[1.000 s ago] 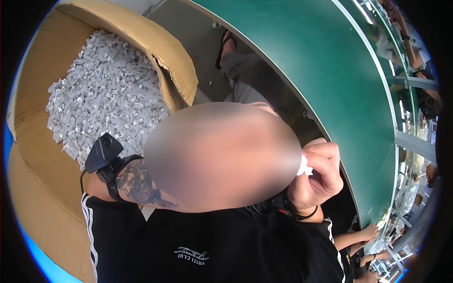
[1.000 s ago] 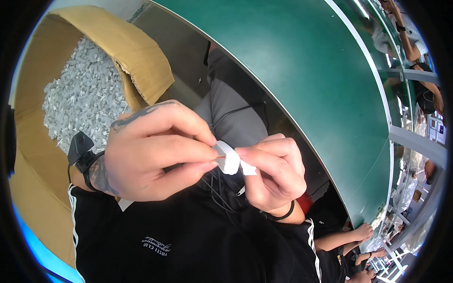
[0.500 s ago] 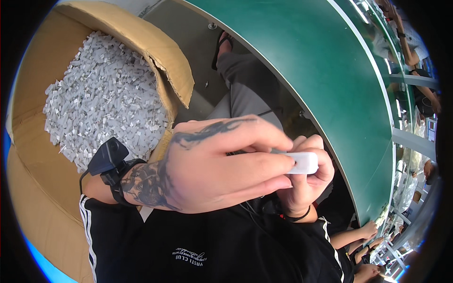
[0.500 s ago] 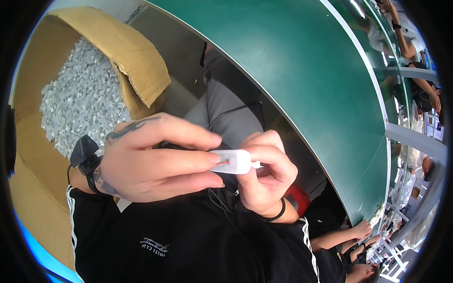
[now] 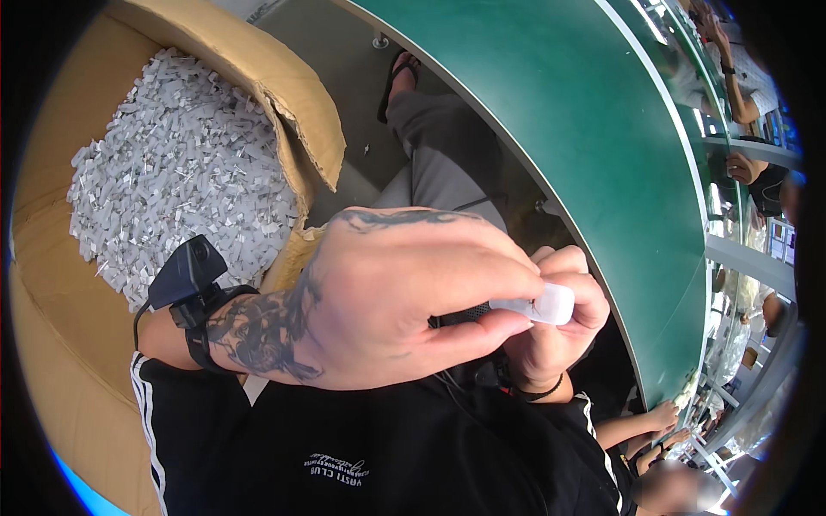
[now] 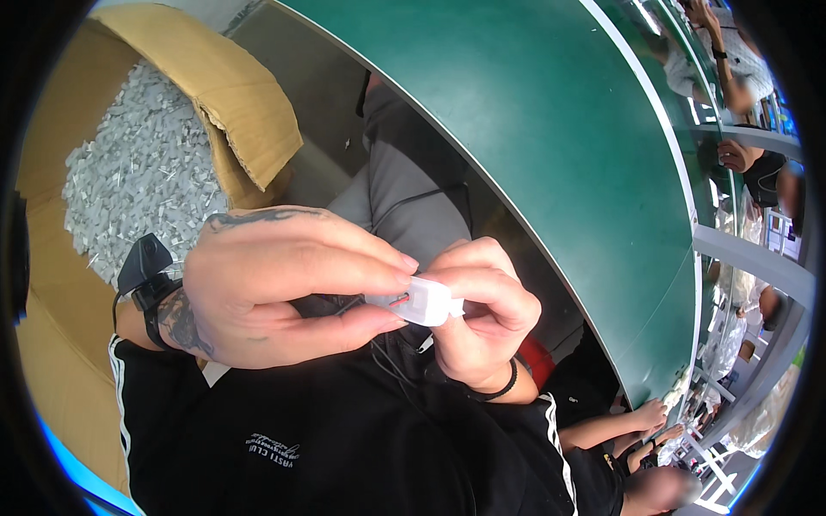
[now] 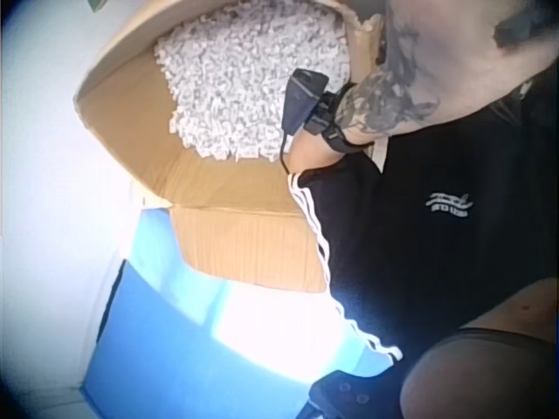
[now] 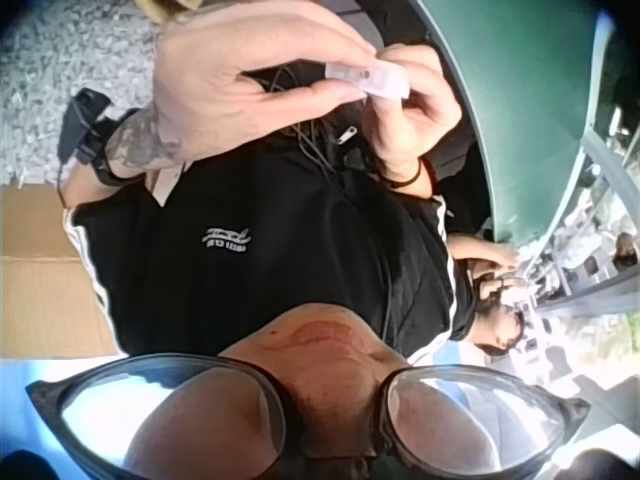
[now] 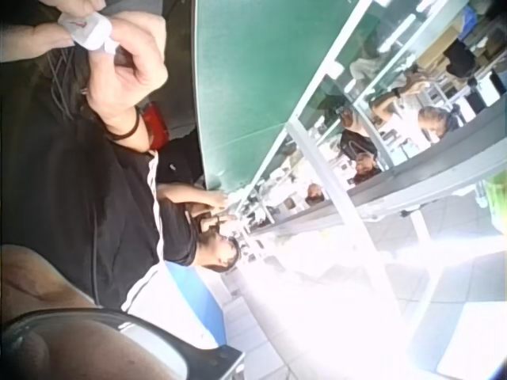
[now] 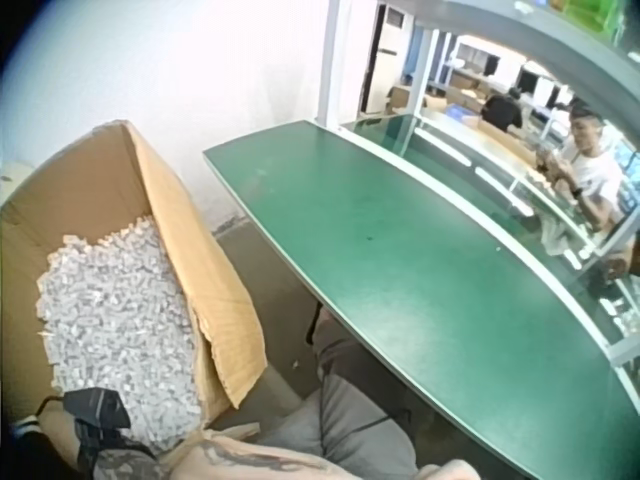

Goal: Assembling components of a personal care or hygiene product, specifically inserting small metal parts into plastic housings.

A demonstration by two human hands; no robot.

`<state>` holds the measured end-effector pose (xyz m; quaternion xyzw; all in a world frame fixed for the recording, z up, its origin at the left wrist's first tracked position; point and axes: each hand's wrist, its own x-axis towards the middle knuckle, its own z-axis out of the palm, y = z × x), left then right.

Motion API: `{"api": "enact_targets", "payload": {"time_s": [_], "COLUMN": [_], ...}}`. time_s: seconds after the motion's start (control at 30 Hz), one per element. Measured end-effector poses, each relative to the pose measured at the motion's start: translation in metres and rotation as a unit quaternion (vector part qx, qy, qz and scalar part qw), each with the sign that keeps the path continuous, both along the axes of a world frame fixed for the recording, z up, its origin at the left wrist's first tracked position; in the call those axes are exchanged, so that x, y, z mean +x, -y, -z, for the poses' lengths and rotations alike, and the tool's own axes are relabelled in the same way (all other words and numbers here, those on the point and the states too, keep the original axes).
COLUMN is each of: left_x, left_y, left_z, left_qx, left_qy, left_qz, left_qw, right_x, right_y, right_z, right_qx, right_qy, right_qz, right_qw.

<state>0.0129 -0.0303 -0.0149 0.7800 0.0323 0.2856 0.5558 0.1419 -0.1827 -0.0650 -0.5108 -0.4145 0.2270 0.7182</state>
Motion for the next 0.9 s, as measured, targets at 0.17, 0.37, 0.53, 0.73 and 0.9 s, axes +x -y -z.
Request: {"api": "enact_targets", "payload": {"time_s": [0.17, 0.37, 0.53, 0.73, 0.9], "left_x": [0.001, 0.006, 0.015, -0.055, -0.070], "left_y": [-0.003, -0.006, -0.018, -0.066, -0.038], "left_z": [0.000, 0.001, -0.009, -0.100, -0.114], "left_qx": [-0.013, -0.015, -0.025, 0.065, 0.093], "left_qy": [-0.016, 0.000, -0.024, 0.007, 0.116], "left_qz": [0.006, -0.007, 0.038, 0.164, -0.064], "left_qw": [1.000, 1.000, 0.999, 0.984, 0.987], "right_x": [0.002, 0.009, 0.016, 0.140, 0.460], "right_y": [-0.003, -0.009, -0.003, -0.039, 0.036], "right_z": [-0.004, -0.011, -0.020, -0.041, -0.024], "right_qx": [-0.018, -0.036, -0.063, -0.191, -0.268], "right_qy": [0.005, 0.020, 0.004, -0.090, -0.212], "right_qz": [-0.001, -0.020, -0.003, 0.061, 0.186], "right_qw": [1.000, 0.999, 0.998, 0.975, 0.922]}}
